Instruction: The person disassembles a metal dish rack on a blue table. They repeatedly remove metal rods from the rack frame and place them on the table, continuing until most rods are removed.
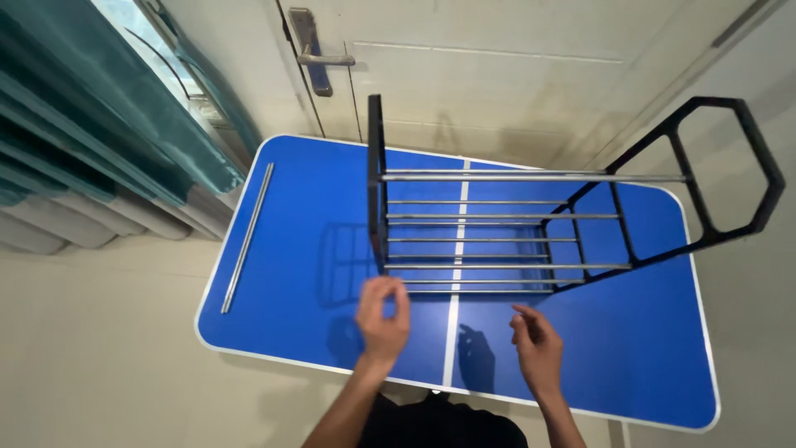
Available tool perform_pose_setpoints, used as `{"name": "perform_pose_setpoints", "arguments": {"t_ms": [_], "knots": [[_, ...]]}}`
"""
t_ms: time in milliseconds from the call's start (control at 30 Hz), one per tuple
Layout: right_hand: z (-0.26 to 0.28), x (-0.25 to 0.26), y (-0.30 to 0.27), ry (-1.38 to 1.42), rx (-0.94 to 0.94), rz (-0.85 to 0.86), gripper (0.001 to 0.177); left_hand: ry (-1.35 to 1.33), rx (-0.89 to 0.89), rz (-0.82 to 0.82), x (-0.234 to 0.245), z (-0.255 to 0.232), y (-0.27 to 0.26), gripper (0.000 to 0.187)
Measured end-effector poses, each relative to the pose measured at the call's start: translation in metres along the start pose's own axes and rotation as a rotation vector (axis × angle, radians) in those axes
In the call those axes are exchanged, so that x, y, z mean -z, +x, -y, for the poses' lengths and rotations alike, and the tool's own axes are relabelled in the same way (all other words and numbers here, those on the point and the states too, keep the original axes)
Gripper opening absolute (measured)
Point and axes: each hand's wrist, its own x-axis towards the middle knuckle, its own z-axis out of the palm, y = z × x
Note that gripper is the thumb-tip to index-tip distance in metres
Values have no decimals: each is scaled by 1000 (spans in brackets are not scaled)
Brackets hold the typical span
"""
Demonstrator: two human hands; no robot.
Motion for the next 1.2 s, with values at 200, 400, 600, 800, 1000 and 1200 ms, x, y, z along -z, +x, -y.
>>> {"name": "perform_pose_setpoints", "arguments": {"t_ms": [200, 400, 600, 800, 1000, 1200], "knots": [[68, 28, 24, -139, 361, -34, 16, 104, 21, -201, 4, -35, 62, 34], [158, 3, 55, -274, 839, -1, 20, -3, 189, -98, -10, -49, 106, 49], [231, -64, 94, -302, 1161, 192, 32, -239, 458, -120, -30, -35, 113, 27], [252, -118, 119, -377, 1283, 253, 36, -102, 384, -180, -42, -22, 101, 18], [251, -136, 132, -364, 1288, 268, 20, -69, 391, -161, -42, -25, 99, 18], [252, -141, 140, -360, 1244, 283, 13, -34, 362, -160, -42, -28, 103, 17]]}}
